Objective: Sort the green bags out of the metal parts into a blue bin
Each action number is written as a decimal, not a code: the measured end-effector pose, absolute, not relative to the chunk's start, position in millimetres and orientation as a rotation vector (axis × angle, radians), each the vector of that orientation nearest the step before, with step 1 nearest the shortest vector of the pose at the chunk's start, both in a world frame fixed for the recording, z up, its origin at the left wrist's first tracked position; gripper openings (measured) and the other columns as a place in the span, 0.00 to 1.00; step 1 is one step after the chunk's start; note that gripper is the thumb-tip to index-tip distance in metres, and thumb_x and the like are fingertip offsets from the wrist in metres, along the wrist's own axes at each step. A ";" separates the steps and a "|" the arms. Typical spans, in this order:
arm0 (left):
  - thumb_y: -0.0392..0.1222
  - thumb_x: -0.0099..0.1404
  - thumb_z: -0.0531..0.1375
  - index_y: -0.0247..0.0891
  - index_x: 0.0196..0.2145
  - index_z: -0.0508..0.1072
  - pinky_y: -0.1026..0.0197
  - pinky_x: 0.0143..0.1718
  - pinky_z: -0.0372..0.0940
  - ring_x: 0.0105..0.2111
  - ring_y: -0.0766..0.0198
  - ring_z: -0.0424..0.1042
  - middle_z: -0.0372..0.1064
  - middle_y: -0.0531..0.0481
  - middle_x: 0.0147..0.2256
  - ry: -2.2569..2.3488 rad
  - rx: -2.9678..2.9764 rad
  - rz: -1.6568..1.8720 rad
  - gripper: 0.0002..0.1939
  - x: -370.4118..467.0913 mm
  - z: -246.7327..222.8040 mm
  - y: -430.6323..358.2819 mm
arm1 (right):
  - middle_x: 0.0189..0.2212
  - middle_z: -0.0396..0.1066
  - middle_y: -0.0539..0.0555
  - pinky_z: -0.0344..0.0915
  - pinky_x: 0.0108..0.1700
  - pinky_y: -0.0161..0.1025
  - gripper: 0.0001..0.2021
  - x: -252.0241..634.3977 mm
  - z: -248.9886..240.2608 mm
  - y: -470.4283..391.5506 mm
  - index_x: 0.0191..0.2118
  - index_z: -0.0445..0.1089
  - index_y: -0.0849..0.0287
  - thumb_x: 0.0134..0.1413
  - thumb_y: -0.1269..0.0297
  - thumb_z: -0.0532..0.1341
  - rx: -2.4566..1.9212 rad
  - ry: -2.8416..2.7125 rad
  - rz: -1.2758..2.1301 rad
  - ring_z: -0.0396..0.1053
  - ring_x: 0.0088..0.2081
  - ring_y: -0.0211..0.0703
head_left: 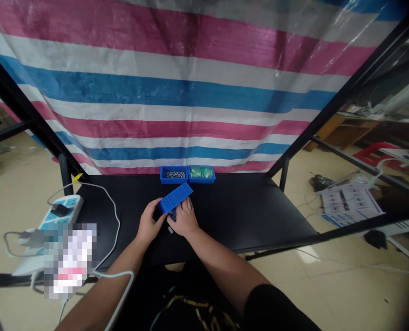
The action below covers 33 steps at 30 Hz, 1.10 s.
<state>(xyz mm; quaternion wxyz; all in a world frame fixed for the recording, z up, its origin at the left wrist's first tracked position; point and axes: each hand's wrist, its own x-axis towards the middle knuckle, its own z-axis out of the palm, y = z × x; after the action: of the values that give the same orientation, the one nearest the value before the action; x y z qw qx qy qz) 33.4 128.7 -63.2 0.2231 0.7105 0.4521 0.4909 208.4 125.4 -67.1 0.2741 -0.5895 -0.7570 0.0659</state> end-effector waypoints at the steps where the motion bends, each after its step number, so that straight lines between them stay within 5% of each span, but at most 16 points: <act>1: 0.41 0.64 0.63 0.43 0.59 0.66 0.41 0.62 0.62 0.59 0.48 0.67 0.68 0.42 0.57 1.249 1.962 1.360 0.26 33.3 -63.4 128.7 | 0.67 0.52 0.71 0.44 0.70 0.63 0.39 208.3 -66.9 125.2 0.67 0.59 0.67 0.53 0.51 0.63 -1.584 -2.037 0.180 0.45 0.70 0.67; 10: 0.38 0.62 0.63 0.41 0.57 0.66 0.40 0.63 0.60 0.61 0.48 0.66 0.67 0.41 0.56 1.269 1.919 1.436 0.26 31.8 -68.3 129.8 | 0.67 0.54 0.71 0.41 0.71 0.62 0.39 209.3 -64.1 124.6 0.65 0.63 0.66 0.51 0.50 0.66 -1.547 -2.076 0.170 0.43 0.71 0.66; 21: 0.44 0.58 0.69 0.39 0.54 0.61 0.43 0.53 0.69 0.47 0.51 0.75 0.70 0.41 0.47 1.374 1.564 1.464 0.30 34.4 -64.9 129.0 | 0.73 0.34 0.67 0.45 0.70 0.62 0.46 209.2 -63.4 123.1 0.71 0.50 0.61 0.50 0.51 0.67 -1.561 -2.002 0.160 0.37 0.73 0.66; 33: 0.48 0.53 0.72 0.41 0.53 0.60 0.44 0.50 0.72 0.44 0.52 0.76 0.70 0.44 0.45 1.457 1.358 1.522 0.36 32.7 -72.2 132.8 | 0.72 0.41 0.67 0.40 0.71 0.62 0.48 210.5 -60.6 123.5 0.70 0.52 0.65 0.49 0.46 0.67 -1.578 -1.990 0.164 0.35 0.73 0.62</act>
<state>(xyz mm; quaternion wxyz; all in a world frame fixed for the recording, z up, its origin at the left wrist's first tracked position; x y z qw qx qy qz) 32.7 132.8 -72.2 0.3121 0.5147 0.5522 0.5768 210.5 123.5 -60.6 0.2938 -0.5927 -0.7473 0.0617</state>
